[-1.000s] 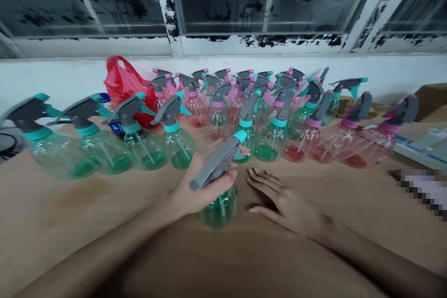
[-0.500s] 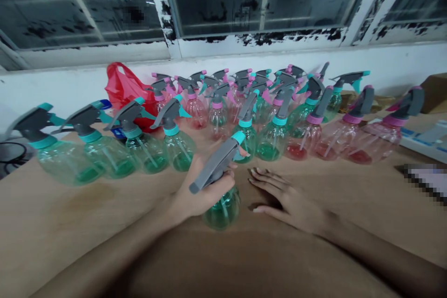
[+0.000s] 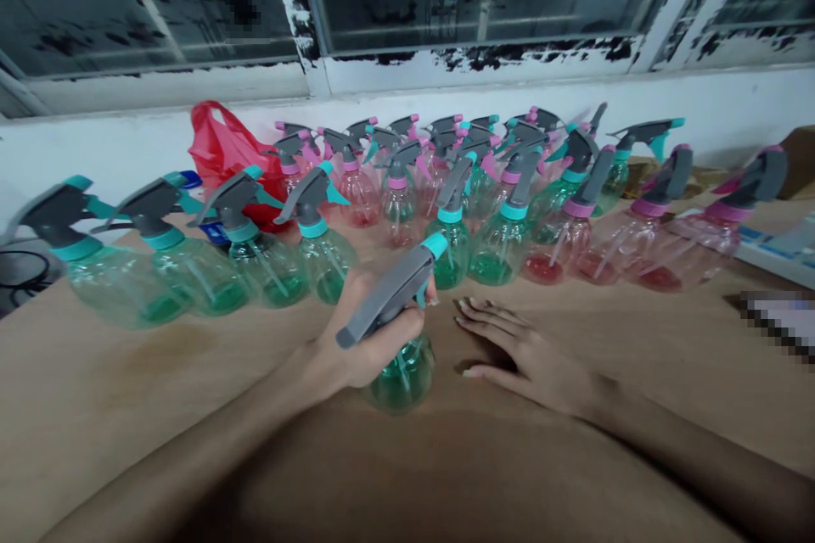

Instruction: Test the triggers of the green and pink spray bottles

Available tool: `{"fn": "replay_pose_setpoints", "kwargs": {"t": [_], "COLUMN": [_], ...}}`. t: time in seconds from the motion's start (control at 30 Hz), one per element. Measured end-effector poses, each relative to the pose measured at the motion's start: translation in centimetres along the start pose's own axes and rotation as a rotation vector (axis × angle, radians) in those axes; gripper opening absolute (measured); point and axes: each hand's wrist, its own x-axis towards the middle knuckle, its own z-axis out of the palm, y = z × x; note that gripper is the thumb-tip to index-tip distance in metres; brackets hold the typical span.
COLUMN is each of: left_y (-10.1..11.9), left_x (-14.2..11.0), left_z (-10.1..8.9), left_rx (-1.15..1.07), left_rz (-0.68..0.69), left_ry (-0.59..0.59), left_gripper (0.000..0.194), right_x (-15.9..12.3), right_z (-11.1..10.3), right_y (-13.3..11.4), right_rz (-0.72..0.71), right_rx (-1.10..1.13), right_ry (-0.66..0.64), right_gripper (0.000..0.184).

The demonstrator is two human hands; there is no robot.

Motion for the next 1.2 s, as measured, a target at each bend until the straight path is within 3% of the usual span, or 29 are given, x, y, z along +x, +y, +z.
{"fn": "replay_pose_setpoints", "kwargs": {"t": [0.2,0.5,0.87,1.2], "left_y": [-0.06,0.14,0.33,-0.04], "left_x": [-0.21,-0.25,-0.19,-0.03], "left_z": [0.26,0.42,0.43,0.64], "left_rx": [-0.105,-0.088,-0.100,-0.236], "left_rz": [0.011,0.018,0.012,0.008], "left_ry": [0.010,0.023,0.027,0.011], "left_gripper": [0.031,0.026,0.035,0.036], "right_x": [-0.09,-0.11,-0.06,-0.05], "right_z": [0.16,0.16,-0.16,-0.03], "right_y": [0.11,0.18,0.01,0.20], "right_rz": [-0.012,-0.009,-0.001,-0.013], "right_rx": [0.010,0.001,0.021,0.049], "right_ry": [0.025,0.007,-0.001,0.025], "right_gripper": [0.061,0.058,0.056,0.055]}}
